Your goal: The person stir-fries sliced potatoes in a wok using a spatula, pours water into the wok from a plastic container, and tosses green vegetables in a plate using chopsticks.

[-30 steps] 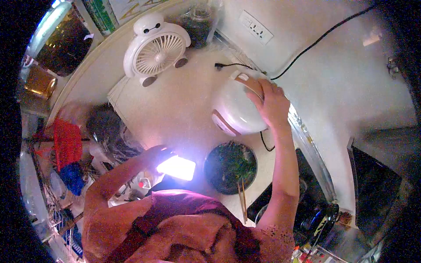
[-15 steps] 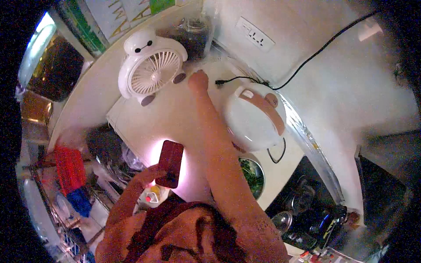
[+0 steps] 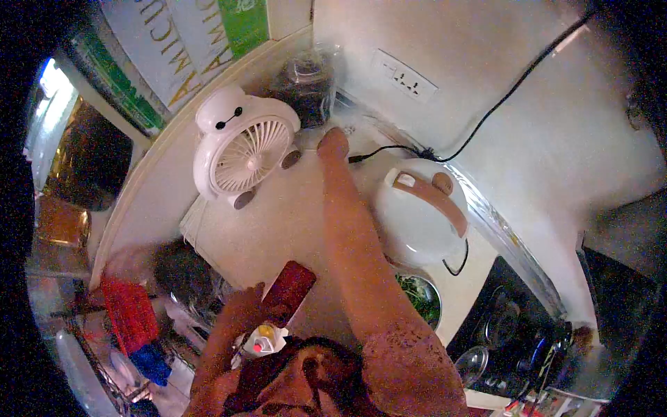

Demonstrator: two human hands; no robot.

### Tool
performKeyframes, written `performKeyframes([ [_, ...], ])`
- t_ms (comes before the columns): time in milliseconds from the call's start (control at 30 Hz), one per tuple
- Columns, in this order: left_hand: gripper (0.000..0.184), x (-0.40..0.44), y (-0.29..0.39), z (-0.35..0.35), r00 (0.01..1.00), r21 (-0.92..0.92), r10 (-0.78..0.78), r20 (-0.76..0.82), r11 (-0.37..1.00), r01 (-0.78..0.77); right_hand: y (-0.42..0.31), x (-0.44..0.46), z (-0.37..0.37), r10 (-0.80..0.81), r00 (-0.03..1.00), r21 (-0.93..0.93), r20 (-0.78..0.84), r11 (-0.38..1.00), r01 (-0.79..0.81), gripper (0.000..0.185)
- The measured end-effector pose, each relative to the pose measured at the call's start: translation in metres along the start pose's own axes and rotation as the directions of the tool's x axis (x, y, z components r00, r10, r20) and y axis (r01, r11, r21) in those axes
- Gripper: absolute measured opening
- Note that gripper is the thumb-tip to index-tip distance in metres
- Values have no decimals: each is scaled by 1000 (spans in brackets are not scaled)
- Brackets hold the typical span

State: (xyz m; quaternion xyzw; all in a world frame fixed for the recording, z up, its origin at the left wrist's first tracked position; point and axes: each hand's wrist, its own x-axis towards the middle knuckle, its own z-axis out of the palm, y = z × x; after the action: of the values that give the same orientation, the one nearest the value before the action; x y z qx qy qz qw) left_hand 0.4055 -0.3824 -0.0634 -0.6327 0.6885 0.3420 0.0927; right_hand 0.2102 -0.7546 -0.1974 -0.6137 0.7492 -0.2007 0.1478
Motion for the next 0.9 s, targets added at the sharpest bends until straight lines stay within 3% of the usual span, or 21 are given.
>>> performKeyframes([
  [33, 73, -2, -10, -15, 989, 85, 108, -103, 991, -100, -7, -9, -5, 74, 993, 100, -91, 993, -65, 29],
  [100, 76, 4, -8, -78, 874, -62, -1, -486, 998, -33, -23, -18, -7, 223, 940, 352, -256, 928, -124, 22],
  [133, 82, 7, 2, -114, 704, -221, -18, -710, 955, -199, -30, -17, -7, 302, 893, 491, -333, 864, -109, 19],
  [167, 93, 26, 1, -140, 433, -128, 80, -898, 894, -429, -34, -15, -10, 390, 831, 616, -396, 784, -74, 16],
  [200, 97, 41, 3, -169, 327, 3, 145, -934, 917, -398, -40, -12, -18, 545, 800, 868, -252, 493, -63, 14],
  [233, 100, 55, 6, -194, 219, 131, 218, -951, 927, -352, -49, -9, -30, 632, 773, 991, -62, 130, -26, 12],
  [267, 97, 74, 11, -210, 175, 183, 263, -949, 910, -373, -54, -6, -44, 639, 756, 968, 141, -251, 31, 11],
  [300, 94, 92, 15, -221, 127, 234, 304, -944, 890, -391, -57, -5, -59, 618, 761, 938, 199, -346, 36, 9],
  [367, 85, 125, 13, -232, 297, 98, 237, -925, 904, -416, -62, 0, -83, 553, 775, 849, 305, -526, 41, 8],
  [400, 80, 134, 12, -232, 384, 25, 201, -901, 909, -417, -58, 14, -79, 599, 767, 901, 231, -428, 62, 9],
  [500, 66, 140, 24, -226, 331, 89, 241, -912, 906, -415, -49, 39, -67, 674, 731, 969, 110, -236, 72, 13],
  [567, 63, 133, 36, -214, 331, 103, 252, -909, 908, -407, -57, 26, -107, 686, 711, 965, 154, -259, 41, 16],
  [667, 61, 118, 53, -194, 317, 171, 290, -903, 919, -354, -33, 51, -109, 687, 726, 948, -43, -201, 246, 16],
  [767, 65, 98, 70, -178, 359, 173, 297, -885, 925, -339, -19, 73, -126, 653, 737, 933, 174, -349, 89, 12],
  [900, 68, 84, 72, -170, 388, 179, 301, -871, 931, -319, -16, 83, -118, 721, 691, 992, 45, -111, 52, 18],
])
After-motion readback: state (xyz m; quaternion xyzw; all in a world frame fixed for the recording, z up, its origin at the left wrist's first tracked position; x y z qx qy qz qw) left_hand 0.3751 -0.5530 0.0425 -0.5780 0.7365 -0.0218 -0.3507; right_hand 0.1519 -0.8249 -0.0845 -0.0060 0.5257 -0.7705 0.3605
